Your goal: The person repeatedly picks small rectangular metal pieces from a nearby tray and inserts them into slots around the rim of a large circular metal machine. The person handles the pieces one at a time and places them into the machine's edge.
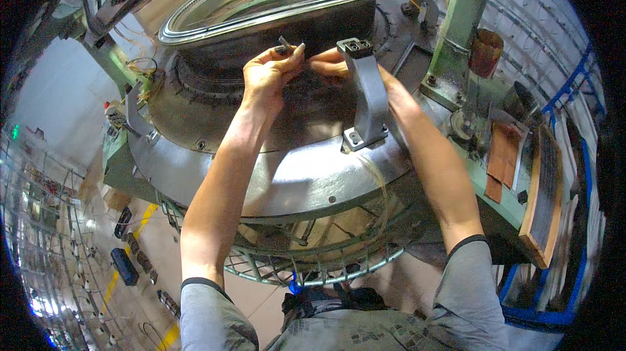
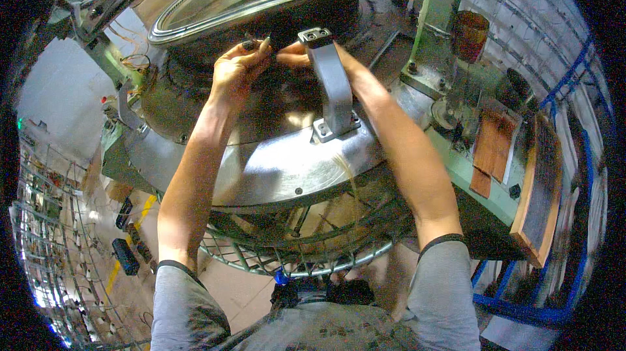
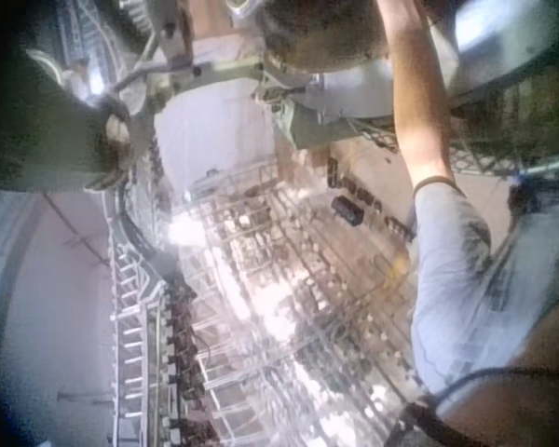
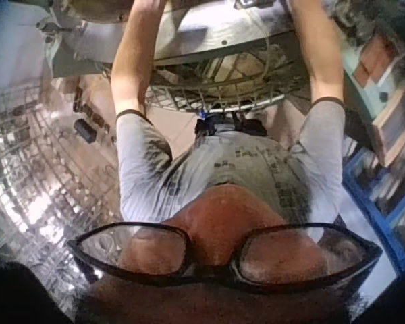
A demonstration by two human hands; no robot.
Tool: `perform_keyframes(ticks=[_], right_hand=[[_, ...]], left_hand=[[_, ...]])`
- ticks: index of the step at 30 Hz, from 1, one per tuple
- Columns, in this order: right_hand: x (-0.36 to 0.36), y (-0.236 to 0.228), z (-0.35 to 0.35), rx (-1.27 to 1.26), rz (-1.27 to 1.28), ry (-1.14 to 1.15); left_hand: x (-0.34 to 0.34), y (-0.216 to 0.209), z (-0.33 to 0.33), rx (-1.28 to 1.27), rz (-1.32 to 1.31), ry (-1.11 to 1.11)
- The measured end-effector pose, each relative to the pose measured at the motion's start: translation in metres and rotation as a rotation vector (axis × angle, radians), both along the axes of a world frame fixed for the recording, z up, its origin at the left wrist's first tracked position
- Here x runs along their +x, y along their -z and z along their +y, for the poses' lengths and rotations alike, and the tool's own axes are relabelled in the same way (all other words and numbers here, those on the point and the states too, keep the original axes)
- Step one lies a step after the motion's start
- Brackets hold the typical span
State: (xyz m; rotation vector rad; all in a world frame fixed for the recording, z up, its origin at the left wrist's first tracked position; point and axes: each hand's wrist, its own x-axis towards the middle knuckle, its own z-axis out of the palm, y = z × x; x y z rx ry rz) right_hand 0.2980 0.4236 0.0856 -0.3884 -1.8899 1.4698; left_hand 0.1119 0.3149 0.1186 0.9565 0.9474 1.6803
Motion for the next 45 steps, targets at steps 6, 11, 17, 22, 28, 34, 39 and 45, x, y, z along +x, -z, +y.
perform_keyframes(ticks=[6, 11, 17, 22, 28, 34, 39, 45], right_hand=[[-0.029, -0.014, 0.0, 0.257, -0.204, 0.063], [-0.026, -0.003, -0.008, 0.202, -0.249, 0.11], [-0.03, 0.003, -0.011, -0.053, -0.121, 0.028], [-0.028, 0.015, -0.007, -0.06, -0.14, 0.11], [-0.028, 0.031, 0.005, -0.095, 0.003, 0.244], [-0.026, 0.003, -0.012, 0.315, -0.255, 0.501], [-0.031, -0.013, -0.021, 0.381, -0.306, 0.549], [-0.026, -0.017, -0.031, 0.415, -0.359, 0.577]], left_hand=[[-0.011, 0.003, 0.025, -0.001, 0.19, -0.029], [-0.015, 0.014, 0.032, -0.046, 0.226, 0.017], [-0.023, 0.012, 0.033, -0.108, 0.127, 0.106], [-0.02, 0.02, 0.031, -0.025, 0.162, 0.035], [-0.002, 0.031, 0.019, 0.338, 1.262, -0.487], [0.01, 0.035, 0.014, 0.375, 1.474, -0.537], [0.009, 0.036, 0.016, 0.433, 1.473, -0.539], [0.009, 0.034, 0.016, 0.464, 1.521, -0.566]])
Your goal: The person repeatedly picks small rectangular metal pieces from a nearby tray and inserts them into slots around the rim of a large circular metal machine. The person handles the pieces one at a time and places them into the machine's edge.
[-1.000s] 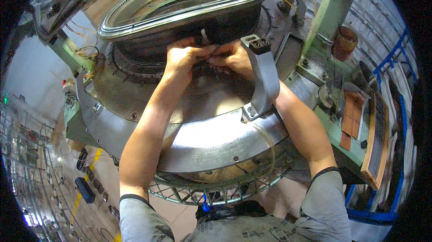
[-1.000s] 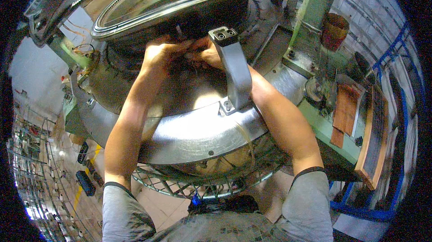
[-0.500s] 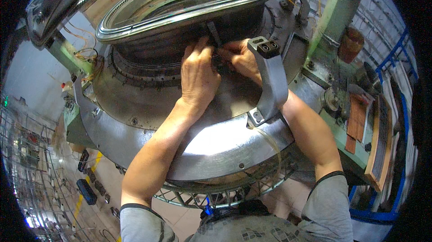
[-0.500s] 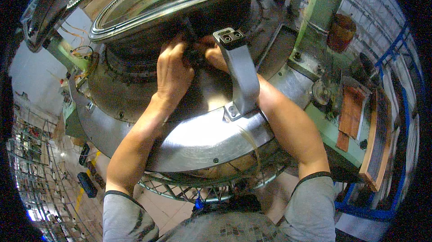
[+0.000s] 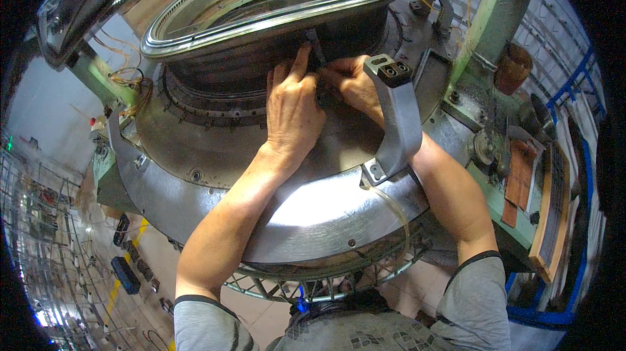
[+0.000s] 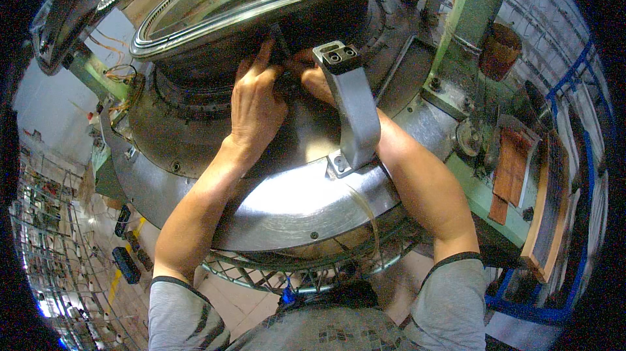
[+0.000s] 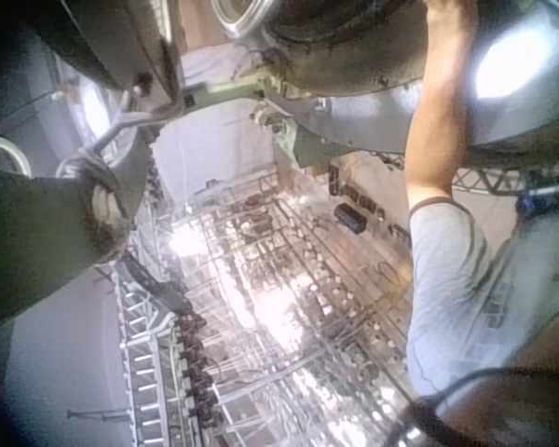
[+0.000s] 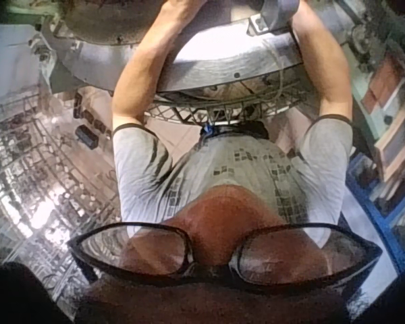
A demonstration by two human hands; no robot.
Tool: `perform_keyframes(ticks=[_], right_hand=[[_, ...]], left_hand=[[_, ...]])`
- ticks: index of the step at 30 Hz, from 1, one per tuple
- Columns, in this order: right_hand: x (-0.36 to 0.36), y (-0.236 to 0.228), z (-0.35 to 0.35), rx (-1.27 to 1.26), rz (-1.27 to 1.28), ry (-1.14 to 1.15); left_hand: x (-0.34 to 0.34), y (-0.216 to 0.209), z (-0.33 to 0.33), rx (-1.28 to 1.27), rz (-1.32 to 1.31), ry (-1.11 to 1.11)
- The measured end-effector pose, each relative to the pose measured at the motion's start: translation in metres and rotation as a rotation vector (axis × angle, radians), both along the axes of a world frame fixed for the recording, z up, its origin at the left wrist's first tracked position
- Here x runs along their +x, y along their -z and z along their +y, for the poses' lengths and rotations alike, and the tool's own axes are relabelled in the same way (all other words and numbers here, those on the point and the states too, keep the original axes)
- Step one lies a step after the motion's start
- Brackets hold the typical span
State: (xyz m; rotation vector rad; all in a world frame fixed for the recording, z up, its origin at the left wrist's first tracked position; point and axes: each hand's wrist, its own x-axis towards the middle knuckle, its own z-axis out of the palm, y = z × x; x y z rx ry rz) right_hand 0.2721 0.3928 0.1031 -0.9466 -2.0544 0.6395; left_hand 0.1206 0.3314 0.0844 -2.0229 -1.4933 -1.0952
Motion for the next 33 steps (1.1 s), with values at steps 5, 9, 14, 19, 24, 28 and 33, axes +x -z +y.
perform_keyframes(ticks=[5, 9, 14, 19, 24, 28, 33], right_hand=[[0.003, 0.003, 0.003, 0.042, -0.02, 0.016], [-0.006, 0.018, 0.022, -0.188, 0.115, -0.025], [-0.009, 0.032, 0.036, -0.204, 0.114, -0.025], [-0.009, 0.03, 0.036, -0.166, 0.083, -0.008], [-0.009, 0.028, 0.035, -0.154, 0.073, -0.004], [-0.009, 0.028, 0.035, -0.145, 0.064, 0.001], [-0.009, 0.027, 0.034, -0.135, 0.061, 0.004]], left_hand=[[0.0, -0.002, -0.002, -0.007, 0.012, 0.001], [0.001, -0.001, -0.001, -0.01, 0.005, 0.007], [0.0, 0.001, 0.0, -0.062, 0.014, -0.014], [0.0, 0.001, 0.0, -0.038, 0.021, 0.0], [0.0, 0.0, 0.0, -0.036, 0.038, -0.009], [0.001, -0.002, -0.001, -0.049, 0.043, -0.005], [0.002, -0.003, -0.003, -0.065, 0.056, -0.021]])
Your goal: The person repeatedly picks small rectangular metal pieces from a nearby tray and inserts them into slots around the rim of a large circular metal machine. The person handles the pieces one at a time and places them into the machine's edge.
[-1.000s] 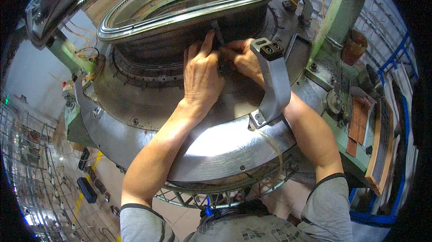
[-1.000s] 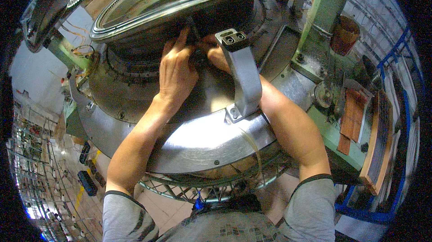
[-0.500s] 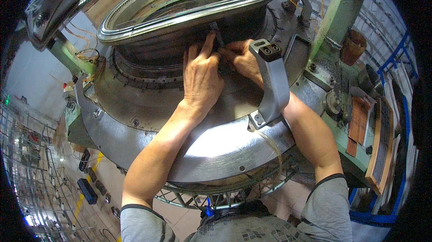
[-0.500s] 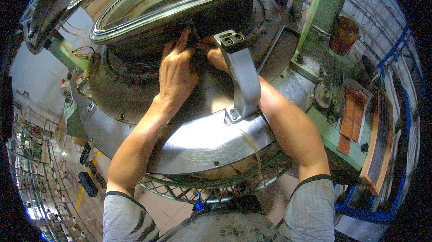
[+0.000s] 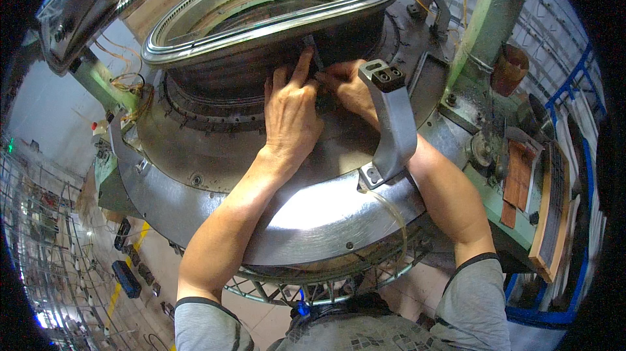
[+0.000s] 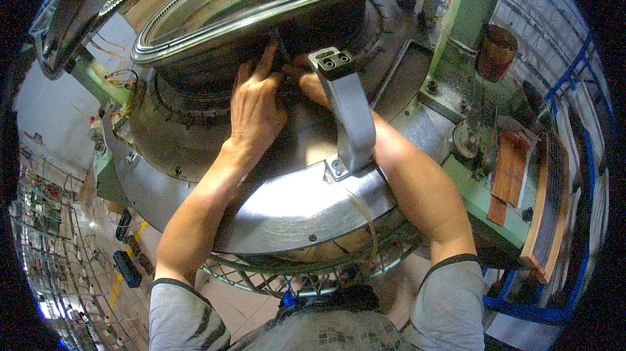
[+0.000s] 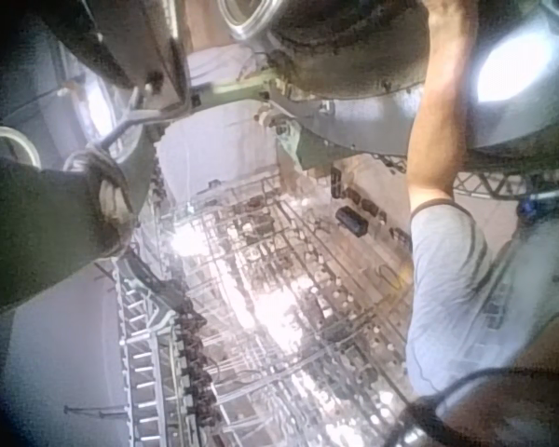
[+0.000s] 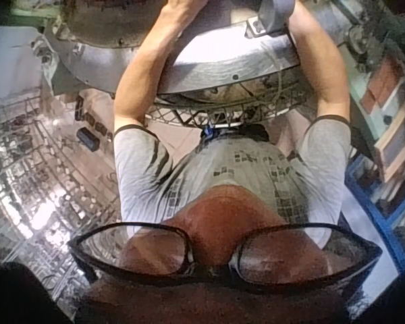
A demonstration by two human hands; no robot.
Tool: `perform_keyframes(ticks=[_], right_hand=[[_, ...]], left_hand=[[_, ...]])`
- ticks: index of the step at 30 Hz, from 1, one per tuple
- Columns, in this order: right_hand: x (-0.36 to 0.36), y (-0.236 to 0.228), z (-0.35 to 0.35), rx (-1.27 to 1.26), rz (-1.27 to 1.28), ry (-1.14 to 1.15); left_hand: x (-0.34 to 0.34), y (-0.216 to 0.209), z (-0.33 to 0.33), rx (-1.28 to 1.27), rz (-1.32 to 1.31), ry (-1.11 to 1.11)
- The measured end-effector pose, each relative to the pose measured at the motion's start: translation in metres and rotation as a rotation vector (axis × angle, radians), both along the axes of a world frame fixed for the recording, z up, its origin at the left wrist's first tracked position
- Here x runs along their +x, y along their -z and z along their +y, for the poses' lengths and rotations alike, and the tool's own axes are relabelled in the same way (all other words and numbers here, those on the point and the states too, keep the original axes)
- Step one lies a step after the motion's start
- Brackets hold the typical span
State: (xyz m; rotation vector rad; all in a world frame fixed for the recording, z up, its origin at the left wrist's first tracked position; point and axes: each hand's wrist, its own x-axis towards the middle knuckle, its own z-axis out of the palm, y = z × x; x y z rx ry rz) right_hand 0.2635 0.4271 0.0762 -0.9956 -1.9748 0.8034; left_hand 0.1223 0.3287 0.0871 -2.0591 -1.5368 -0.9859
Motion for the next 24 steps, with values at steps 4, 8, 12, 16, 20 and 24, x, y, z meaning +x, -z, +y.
perform_keyframes(ticks=[4, 8, 12, 16, 20, 24], right_hand=[[0.0006, 0.0002, 0.0003, 0.007, -0.004, 0.008], [0.0012, 0.0022, 0.002, 0.013, -0.004, 0.013], [0.0006, 0.0029, 0.0026, 0.021, -0.011, 0.015], [-0.0007, -0.001, 0.0002, 0.039, -0.022, 0.02], [0.0021, -0.0049, -0.0028, 0.005, -0.033, 0.022], [0.0, -0.004, -0.0018, 0.059, -0.058, 0.068]], left_hand=[[-0.0008, 0.0001, 0.0013, 0.002, 0.03, -0.01], [-0.001, 0.0003, 0.0025, -0.002, 0.053, -0.015], [-0.0002, 0.0, 0.0013, -0.033, 0.064, -0.032], [0.0001, -0.0007, 0.0022, -0.025, 0.09, -0.04], [-0.0002, -0.0004, 0.0022, -0.072, 0.108, -0.063], [-0.0003, 0.0, 0.0028, -0.059, 0.102, -0.058]])
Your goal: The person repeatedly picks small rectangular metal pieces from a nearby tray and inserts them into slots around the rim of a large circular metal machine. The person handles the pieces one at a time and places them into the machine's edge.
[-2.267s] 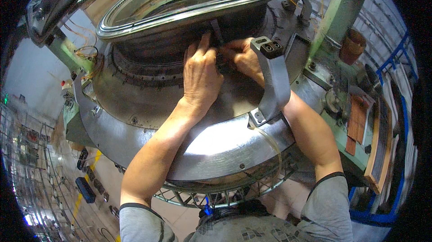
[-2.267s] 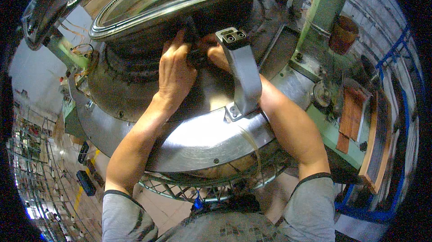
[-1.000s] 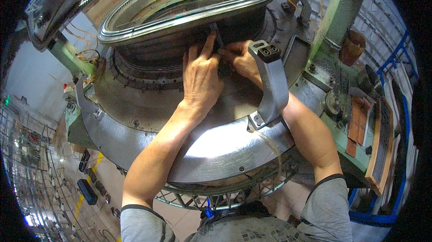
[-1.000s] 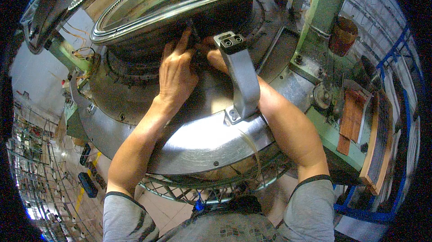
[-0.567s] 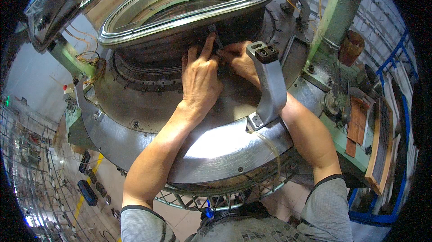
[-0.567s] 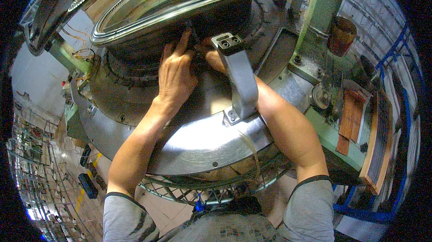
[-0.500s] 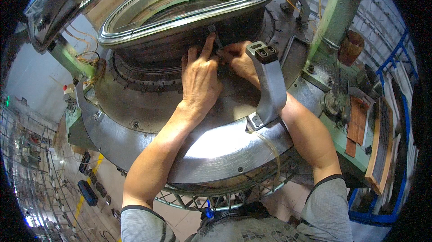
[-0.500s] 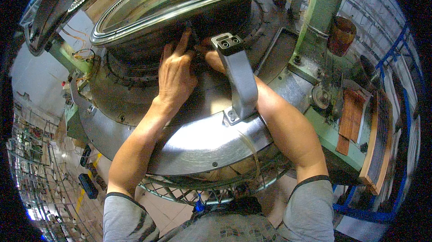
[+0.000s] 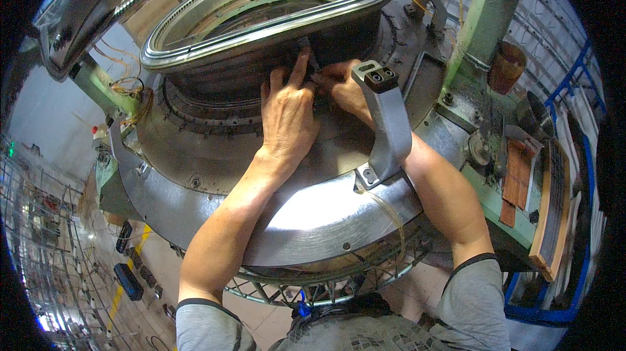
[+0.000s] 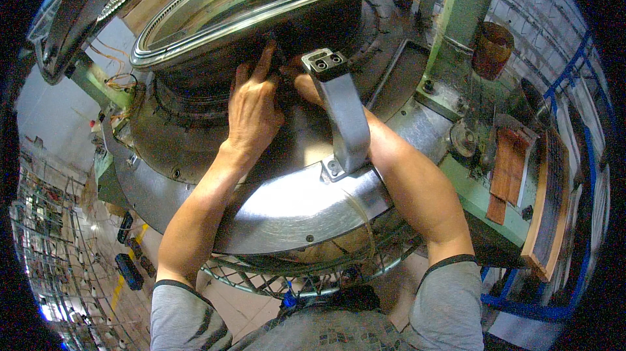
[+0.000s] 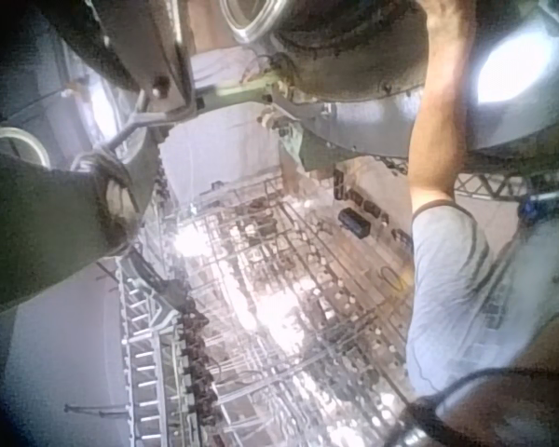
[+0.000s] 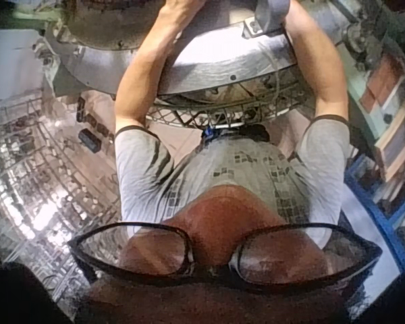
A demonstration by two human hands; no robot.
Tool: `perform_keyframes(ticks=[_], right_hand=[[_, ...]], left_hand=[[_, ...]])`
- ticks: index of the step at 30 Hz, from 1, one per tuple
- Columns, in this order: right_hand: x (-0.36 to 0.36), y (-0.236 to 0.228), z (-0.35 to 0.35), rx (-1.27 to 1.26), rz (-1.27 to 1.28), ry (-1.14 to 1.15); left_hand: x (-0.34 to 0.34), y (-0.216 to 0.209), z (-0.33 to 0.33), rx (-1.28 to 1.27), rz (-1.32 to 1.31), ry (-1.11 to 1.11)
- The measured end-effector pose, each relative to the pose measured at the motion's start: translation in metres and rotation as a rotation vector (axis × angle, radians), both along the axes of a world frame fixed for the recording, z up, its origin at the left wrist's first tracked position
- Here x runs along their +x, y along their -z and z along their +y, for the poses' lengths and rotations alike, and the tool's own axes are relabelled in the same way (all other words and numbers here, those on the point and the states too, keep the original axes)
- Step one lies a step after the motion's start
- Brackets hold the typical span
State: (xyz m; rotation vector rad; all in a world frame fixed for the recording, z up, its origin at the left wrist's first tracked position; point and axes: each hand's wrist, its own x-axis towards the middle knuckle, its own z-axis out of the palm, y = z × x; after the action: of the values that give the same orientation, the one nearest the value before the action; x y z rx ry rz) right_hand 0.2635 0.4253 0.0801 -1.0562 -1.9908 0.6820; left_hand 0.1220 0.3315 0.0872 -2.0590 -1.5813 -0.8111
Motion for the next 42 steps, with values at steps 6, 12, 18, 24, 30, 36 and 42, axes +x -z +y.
perform_keyframes(ticks=[6, 12, 18, 24, 30, 36, 42], right_hand=[[-0.001, 0.0, 0.002, -0.036, -0.011, -0.023], [0.0, 0.004, 0.005, -0.078, 0.008, -0.059], [-0.002, 0.002, 0.007, 0.268, -0.224, 0.052], [-0.001, 0.0, 0.001, 0.285, -0.118, -0.053], [-0.003, 0.023, 0.004, -0.19, 0.307, -0.311], [0.016, 0.024, -0.006, -0.474, 0.262, -0.377], [0.035, 0.009, -0.024, -0.542, 0.117, -0.309]], left_hand=[[0.002, 0.0, 0.0, 0.008, 0.004, -0.014], [0.001, 0.001, 0.001, 0.035, 0.005, -0.001], [0.001, -0.008, 0.002, 0.034, 0.097, -0.056], [0.001, -0.026, -0.009, -0.112, 0.182, -0.19], [-0.003, -0.025, -0.009, -0.069, 0.158, -0.141], [0.0, -0.024, -0.006, -0.171, 0.201, -0.163], [-0.001, -0.019, -0.008, -0.17, 0.184, -0.055]])
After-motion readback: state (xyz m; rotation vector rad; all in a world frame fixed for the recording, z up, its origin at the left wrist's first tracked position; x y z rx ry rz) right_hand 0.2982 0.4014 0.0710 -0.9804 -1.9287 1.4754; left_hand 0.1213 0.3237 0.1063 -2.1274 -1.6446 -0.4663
